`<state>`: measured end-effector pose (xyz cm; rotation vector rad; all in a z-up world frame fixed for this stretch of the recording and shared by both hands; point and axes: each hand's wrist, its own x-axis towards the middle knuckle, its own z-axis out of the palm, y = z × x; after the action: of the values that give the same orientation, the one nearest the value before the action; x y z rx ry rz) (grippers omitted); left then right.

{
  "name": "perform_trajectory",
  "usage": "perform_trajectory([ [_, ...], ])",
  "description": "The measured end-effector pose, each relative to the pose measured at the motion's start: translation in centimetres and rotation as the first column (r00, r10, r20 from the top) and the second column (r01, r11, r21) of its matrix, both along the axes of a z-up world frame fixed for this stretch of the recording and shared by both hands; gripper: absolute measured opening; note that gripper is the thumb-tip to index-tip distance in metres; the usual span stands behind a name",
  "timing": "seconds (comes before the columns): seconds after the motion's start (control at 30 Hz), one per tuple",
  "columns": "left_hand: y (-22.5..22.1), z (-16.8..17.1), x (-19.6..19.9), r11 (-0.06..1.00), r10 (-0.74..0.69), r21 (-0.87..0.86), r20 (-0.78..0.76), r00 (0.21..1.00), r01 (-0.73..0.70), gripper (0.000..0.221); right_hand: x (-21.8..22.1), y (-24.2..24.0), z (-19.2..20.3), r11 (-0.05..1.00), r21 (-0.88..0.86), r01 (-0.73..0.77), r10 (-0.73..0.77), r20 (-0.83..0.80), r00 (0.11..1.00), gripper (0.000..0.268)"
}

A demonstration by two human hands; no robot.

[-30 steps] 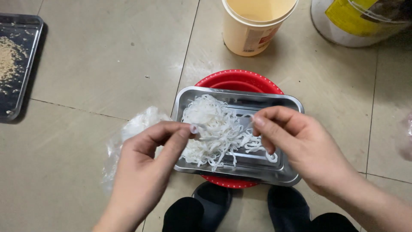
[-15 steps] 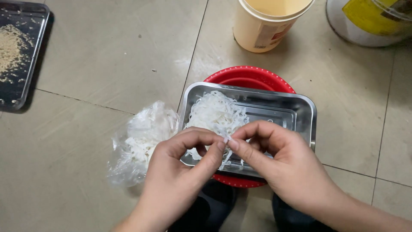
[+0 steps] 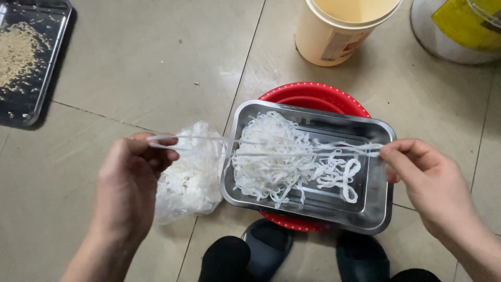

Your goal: Separating and untangling thin white dough strips from a clump and placing them into a metal tray.

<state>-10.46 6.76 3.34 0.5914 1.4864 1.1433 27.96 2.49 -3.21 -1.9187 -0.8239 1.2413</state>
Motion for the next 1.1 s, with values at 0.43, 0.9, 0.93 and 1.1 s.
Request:
perform_trajectory([
  [0.43, 0.6, 0.5, -1.5, 0.985, 0.169, -0.031, -0.014, 0.985, -0.17, 0.022, 4.2, -1.2, -1.8, 0.993, 0.118, 0.009, -0.02, 0.091, 0.996, 0.013],
  [0.9, 0.4, 3.6, 7.0, 0.532, -0.297, 0.104, -0.906, 0.301, 0.84, 0.027, -6.4, 5.4, 8.8, 0.739, 0.273, -0.616, 0.532, 0.325, 0.782, 0.015],
  [0.93, 0.6, 3.1, 7.1, 0.538, -0.308, 0.06, -0.914, 0.262, 0.841, 0.027, -7.0, 6.0, 8.8, 0.722, 0.223, -0.655, 0.562, 0.363, 0.743, 0.017],
  [1.1, 1.8, 0.6, 7.5, 0.514, -0.14, 0.062, -0.978, 0.155, 0.856, 0.021, -8.0, 8.2, 8.6, 0.583, 0.27, -0.766, 0.593, 0.502, 0.629, 0.015],
])
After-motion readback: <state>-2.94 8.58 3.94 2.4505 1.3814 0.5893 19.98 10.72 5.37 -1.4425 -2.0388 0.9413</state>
